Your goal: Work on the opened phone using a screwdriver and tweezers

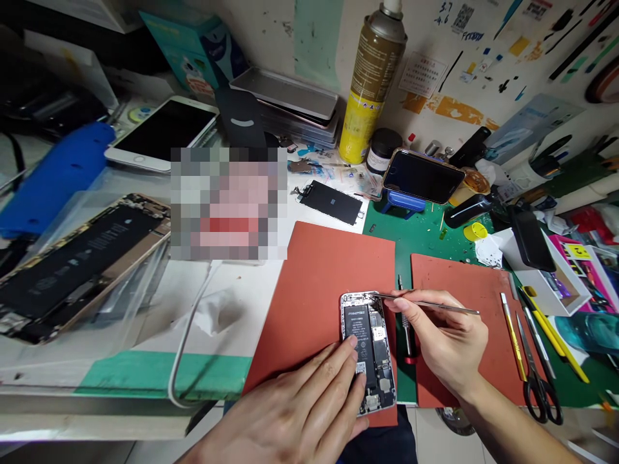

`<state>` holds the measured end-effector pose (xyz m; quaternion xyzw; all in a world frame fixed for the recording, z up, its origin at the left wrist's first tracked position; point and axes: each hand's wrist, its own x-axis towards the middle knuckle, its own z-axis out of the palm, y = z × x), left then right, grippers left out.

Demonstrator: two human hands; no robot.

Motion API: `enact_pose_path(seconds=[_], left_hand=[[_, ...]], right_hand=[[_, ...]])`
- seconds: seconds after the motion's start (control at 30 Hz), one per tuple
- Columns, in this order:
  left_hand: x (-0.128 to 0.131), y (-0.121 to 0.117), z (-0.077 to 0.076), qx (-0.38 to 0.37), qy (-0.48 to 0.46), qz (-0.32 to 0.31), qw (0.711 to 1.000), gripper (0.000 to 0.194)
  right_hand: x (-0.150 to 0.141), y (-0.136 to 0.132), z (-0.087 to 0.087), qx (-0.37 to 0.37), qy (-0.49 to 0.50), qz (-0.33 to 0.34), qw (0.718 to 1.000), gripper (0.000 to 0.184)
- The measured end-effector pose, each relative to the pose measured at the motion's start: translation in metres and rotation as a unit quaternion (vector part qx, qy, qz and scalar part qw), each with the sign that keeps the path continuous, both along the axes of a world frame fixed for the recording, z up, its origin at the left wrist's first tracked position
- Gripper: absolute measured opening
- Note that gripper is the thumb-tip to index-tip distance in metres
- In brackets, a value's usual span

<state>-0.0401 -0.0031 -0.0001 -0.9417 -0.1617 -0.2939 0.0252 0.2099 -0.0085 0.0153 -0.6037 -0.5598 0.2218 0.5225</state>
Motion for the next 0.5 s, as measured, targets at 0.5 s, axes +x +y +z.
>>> enact_pose_path(seconds=[0.5], left_hand=[[0.0015,0.0011,0.0006,-0.007,-0.009,-0.007,1.0,0.028]], right_hand=[[0.0042,-0.0022,-0.0016,0.044,-0.039,0.04,0.998,0.027]])
